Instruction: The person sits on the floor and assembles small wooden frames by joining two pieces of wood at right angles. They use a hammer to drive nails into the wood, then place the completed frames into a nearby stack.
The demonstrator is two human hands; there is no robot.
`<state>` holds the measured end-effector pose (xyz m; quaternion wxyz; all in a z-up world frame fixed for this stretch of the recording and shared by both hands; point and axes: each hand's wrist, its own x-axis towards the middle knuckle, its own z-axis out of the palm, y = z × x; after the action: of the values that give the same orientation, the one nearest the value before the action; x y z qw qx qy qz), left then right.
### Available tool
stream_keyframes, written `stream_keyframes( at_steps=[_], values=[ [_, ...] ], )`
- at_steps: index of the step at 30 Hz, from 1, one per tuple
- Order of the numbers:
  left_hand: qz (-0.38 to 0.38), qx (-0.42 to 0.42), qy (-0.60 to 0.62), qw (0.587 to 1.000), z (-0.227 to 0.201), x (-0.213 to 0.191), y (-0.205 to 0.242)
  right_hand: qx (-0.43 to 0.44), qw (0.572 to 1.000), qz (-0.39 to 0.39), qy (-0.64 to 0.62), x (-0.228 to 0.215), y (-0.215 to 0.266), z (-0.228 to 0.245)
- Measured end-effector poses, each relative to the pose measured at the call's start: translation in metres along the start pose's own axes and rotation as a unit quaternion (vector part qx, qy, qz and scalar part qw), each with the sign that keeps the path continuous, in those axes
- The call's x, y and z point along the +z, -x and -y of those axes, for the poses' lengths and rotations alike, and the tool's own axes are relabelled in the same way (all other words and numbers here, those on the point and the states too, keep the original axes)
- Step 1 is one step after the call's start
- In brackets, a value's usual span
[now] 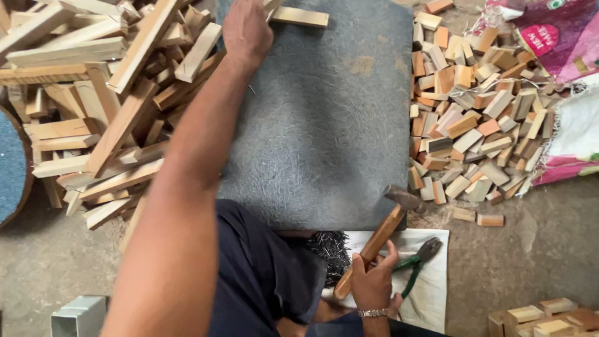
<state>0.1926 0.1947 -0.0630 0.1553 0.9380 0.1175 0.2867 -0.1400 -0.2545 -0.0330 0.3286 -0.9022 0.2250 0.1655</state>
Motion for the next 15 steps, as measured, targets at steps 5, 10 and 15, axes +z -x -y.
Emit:
stream_keyframes(
  at_steps=[5,10,15],
  values=[
    [0.213,-0.277,0.540,0.765,-0.088,-0.084,0.017,-0.004,1.000,-0.006,0.020,0.002,-0.005,-0.005],
    [0.293,-0.311,0.774,0.466,-0.156,-0.177,0.105,-0.031,0.997,-0.023,0.065,-0.004,-0.009,-0.016],
    [0.337,-0.293,0.857,0.256,-0.184,-0.213,0.157,-0.053,0.998,-0.019,0.036,-0.007,-0.007,-0.016]
  ],
)
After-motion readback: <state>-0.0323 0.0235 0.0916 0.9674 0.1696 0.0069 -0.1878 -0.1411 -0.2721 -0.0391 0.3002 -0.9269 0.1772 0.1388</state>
